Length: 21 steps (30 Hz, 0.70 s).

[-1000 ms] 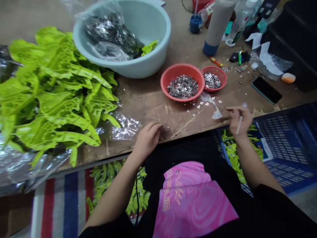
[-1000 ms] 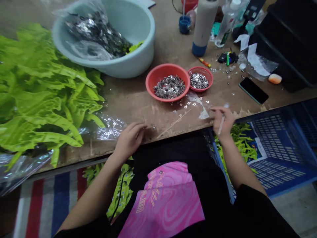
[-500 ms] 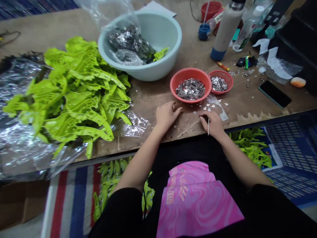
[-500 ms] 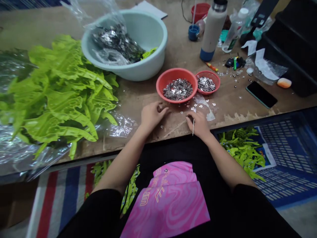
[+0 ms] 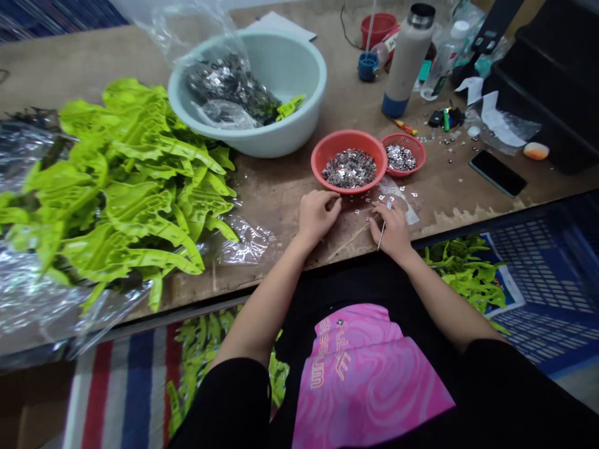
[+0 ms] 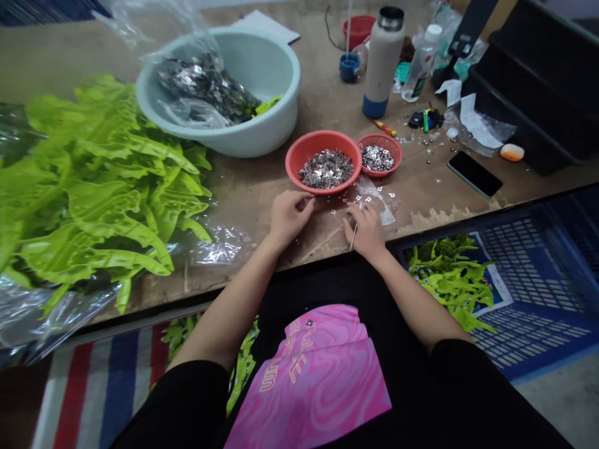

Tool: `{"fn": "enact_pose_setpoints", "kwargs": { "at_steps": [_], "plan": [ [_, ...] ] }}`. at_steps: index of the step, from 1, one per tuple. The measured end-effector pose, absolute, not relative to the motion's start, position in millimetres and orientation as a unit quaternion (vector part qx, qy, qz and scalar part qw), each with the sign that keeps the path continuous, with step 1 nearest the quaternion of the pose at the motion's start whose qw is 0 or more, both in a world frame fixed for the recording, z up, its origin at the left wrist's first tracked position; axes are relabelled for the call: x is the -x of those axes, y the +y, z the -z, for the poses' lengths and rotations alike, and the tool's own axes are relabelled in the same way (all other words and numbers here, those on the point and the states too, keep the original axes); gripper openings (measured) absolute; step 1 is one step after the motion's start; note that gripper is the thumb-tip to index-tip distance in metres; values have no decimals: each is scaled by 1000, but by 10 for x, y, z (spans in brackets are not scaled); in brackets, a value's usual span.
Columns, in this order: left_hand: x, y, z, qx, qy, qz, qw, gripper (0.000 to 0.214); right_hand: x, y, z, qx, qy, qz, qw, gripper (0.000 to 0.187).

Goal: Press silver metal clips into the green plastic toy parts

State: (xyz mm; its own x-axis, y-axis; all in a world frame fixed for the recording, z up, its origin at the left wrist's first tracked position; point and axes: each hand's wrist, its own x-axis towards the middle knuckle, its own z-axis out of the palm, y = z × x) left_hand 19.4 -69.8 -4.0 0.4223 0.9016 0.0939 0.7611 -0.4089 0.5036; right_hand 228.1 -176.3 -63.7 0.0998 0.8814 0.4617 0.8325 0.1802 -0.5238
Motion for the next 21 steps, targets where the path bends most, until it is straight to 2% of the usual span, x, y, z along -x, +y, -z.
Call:
{"fn": "enact_pose_setpoints", "kwargs": {
  "at_steps": [6, 9, 13, 17, 21],
  "plan": [
    [-298, -663, -233, -827, 496, -232, 129, 39, -2268, -1707, 667, 657, -648, -46, 381, 27],
    [-368, -594, -199, -851, 471, -205, 110, 52, -2341, -1693, 632, 660, -638, -55, 391, 31],
    [-420, -561, -55, -913, 379, -137, 66, 45, -2705, -1680, 559, 678, -609, -60, 407, 37],
    [-403, -456, 10, -892, 427, -134, 59, 47, -3188, -1630, 543, 748, -568, -44, 340, 47],
    [-257, -517, -21, -871, 460, -159, 59, 44, -3365, -1591, 588, 749, -590, -68, 293, 45]
  ]
}}
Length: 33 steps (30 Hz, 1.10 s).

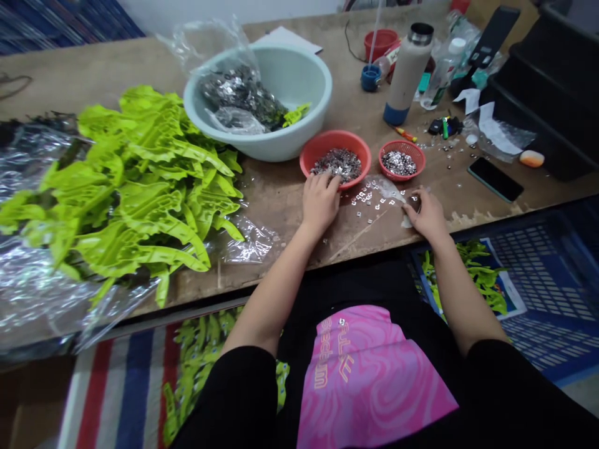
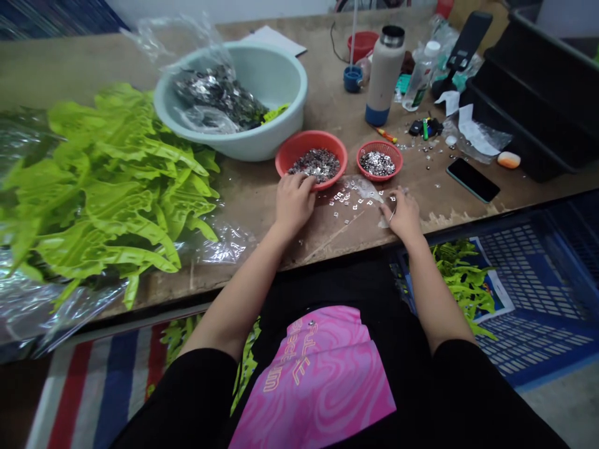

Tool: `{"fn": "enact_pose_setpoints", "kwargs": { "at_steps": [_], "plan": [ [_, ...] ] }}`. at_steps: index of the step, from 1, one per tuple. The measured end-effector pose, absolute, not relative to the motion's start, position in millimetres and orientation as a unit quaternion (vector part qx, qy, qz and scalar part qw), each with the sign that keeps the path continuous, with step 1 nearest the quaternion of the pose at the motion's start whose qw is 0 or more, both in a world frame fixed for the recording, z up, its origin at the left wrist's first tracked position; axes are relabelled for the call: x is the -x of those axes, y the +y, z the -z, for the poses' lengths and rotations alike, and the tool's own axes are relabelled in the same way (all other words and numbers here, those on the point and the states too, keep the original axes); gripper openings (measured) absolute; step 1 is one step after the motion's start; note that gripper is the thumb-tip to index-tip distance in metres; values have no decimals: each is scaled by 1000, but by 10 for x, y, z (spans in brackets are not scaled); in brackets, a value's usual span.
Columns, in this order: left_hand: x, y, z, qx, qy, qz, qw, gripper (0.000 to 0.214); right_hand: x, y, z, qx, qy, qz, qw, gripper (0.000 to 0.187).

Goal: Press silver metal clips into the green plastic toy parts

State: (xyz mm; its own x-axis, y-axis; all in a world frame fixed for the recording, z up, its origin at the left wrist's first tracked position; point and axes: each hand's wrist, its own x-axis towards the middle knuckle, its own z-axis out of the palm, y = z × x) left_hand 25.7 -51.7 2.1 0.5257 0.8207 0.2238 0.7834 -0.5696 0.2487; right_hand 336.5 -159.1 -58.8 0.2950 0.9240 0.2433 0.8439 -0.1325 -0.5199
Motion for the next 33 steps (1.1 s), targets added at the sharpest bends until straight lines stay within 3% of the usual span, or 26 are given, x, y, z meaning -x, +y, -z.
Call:
{"fn": "enact_pose_setpoints", "kwargs": {
  "at_steps": [7, 15, 18, 21, 23, 30, 33],
  "plan": [
    [179, -1368, 160, -847, 505, -89, 143, 93, -3053, -1473, 609, 677, -678, -112, 263, 70],
    [60, -1356, 278, -861, 485, 9, 151, 98, -2598, -1110, 536, 606, -738, -159, 250, 104],
    [-132, -1129, 225, -869, 467, 8, 164, 104, -2579, -1108, 503, 569, -747, -202, 279, 81],
    [-341, -973, 193, -879, 448, -17, 165, 105, -2652, -1143, 500, 571, -684, -211, 402, 46],
    [-463, -934, 186, -877, 453, -32, 160, 102, -2689, -1148, 510, 599, -634, -192, 451, 48],
    [-758, -894, 219, -889, 432, -23, 151, 100, -2668, -1061, 549, 576, -660, -236, 422, 60],
    [-901, -831, 217, -902, 405, -12, 151, 97, -2716, -1043, 589, 537, -602, -280, 521, 57]
  ]
}}
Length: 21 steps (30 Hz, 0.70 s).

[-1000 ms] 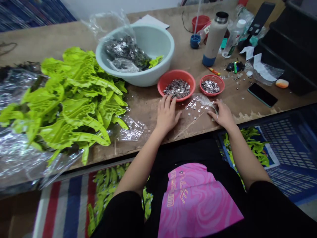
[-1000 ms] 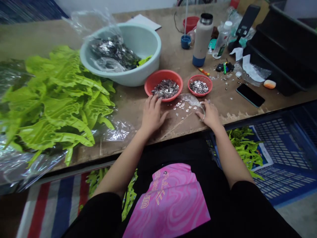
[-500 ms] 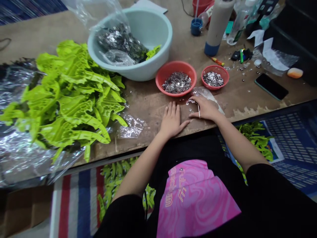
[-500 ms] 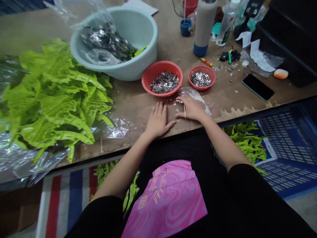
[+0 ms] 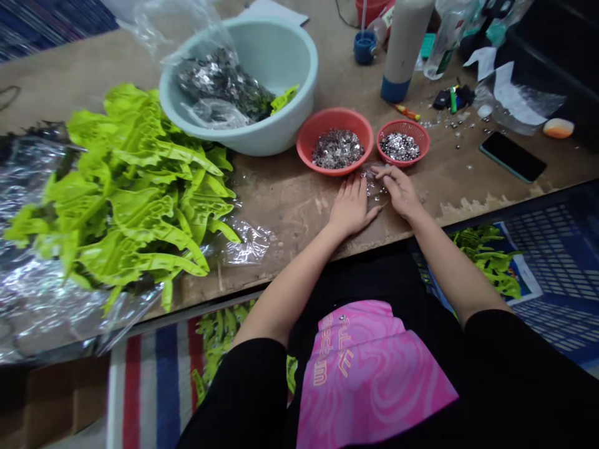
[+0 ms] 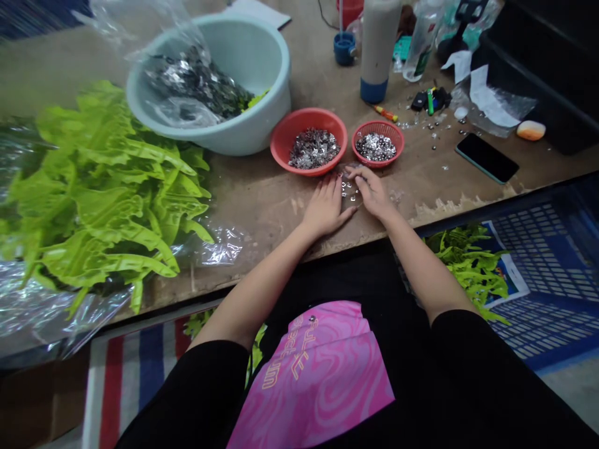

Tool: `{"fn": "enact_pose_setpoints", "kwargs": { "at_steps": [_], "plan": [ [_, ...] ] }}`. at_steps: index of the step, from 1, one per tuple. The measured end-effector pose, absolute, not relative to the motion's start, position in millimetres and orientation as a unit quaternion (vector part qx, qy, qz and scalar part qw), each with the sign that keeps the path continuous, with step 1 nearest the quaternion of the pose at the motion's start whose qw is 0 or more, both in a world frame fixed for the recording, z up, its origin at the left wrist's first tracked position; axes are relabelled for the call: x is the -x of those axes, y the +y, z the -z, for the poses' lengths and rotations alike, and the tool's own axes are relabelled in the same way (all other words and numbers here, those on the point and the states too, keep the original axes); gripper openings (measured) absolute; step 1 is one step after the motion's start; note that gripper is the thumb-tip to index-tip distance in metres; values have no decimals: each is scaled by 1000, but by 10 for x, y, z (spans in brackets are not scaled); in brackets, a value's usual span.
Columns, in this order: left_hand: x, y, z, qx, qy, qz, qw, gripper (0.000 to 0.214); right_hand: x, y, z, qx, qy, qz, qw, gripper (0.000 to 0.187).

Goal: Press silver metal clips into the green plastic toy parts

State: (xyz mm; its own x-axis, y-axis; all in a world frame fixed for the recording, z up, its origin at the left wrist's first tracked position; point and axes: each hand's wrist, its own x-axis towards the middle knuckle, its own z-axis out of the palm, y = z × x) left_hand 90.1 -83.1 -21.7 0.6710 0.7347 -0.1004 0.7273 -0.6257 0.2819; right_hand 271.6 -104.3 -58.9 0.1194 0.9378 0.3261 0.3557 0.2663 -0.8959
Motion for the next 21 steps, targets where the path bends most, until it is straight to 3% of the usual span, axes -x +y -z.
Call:
{"fn": "enact_pose_setpoints", "kwargs": {
  "at_steps": [4, 10, 14, 17, 21],
  "plan": [
    [-1101, -756, 201, -900, 410, -14, 150, 101, -2749, -1016, 648, 494, -484, -286, 663, 47],
    [-1190, -662, 259, -956, 238, -41, 166, 61, -2722, -970, 653, 502, -447, -259, 693, 43],
    [-1120, -671, 276, -969, 163, -41, 182, 51, -2716, -979, 615, 524, -428, -248, 693, 43],
    [-1085, -729, 264, -957, 232, -77, 159, 54, -2712, -985, 591, 530, -437, -225, 691, 41],
    [-1108, -780, 234, -923, 360, -46, 126, 82, -2701, -975, 578, 529, -435, -232, 690, 37]
  ]
}}
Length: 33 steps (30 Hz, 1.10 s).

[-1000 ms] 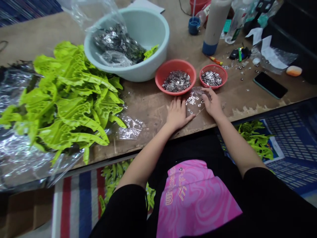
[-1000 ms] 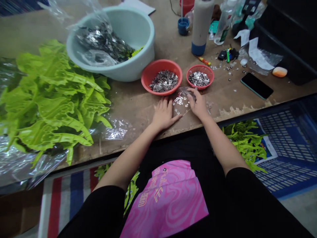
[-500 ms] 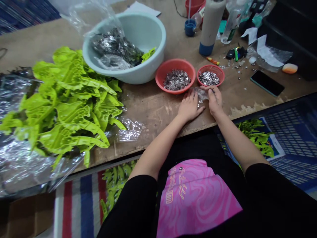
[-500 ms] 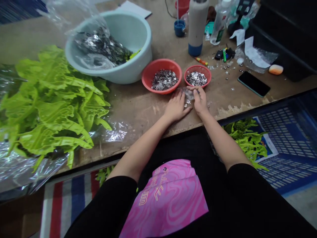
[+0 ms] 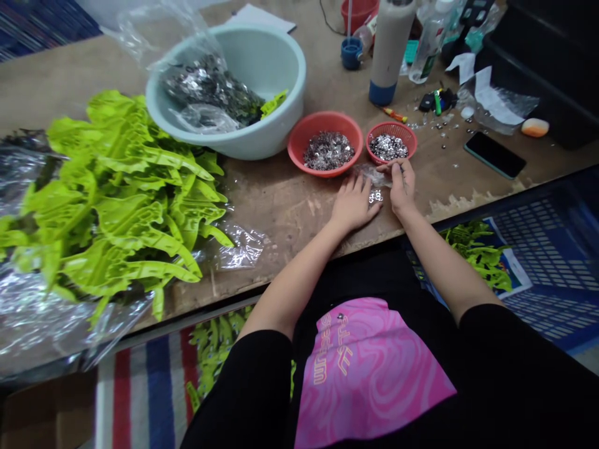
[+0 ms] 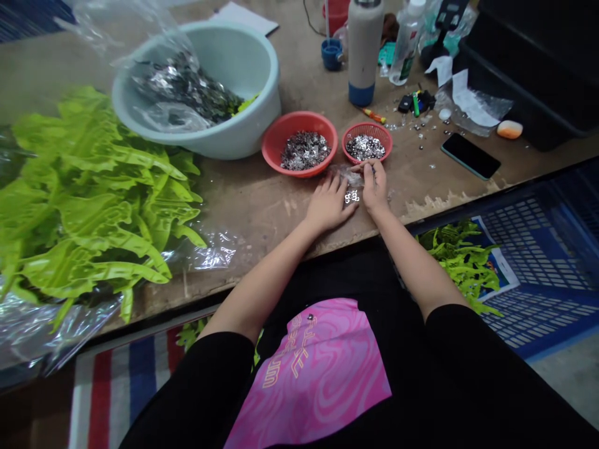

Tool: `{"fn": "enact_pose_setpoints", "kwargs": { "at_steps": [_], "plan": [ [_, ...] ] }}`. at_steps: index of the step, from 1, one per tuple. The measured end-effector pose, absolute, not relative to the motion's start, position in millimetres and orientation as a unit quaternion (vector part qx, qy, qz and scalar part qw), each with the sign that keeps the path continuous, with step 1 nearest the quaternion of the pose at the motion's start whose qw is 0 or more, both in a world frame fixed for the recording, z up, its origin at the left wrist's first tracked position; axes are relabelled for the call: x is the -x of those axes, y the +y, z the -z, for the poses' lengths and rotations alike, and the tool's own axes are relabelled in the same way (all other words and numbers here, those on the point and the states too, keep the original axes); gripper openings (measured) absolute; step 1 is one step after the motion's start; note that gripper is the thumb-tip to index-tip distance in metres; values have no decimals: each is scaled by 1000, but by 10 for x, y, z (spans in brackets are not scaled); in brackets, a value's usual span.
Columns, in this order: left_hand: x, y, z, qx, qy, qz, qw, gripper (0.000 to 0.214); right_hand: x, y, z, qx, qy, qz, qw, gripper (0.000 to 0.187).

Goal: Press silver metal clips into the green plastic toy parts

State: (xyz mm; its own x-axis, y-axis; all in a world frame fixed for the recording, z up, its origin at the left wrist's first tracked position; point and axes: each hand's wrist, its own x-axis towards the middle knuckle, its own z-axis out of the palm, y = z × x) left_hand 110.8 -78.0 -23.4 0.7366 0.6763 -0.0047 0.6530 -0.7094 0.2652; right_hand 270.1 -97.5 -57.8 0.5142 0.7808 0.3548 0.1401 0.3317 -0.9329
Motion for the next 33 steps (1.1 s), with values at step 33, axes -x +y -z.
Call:
{"fn": "enact_pose_setpoints", "kwargs": {
  "at_steps": [33],
  "plan": [
    [-1505, -1163, 169, -970, 164, 19, 177, 75, -3174, -3194, 350, 519, -162, -700, 464, 36]
  ]
}}
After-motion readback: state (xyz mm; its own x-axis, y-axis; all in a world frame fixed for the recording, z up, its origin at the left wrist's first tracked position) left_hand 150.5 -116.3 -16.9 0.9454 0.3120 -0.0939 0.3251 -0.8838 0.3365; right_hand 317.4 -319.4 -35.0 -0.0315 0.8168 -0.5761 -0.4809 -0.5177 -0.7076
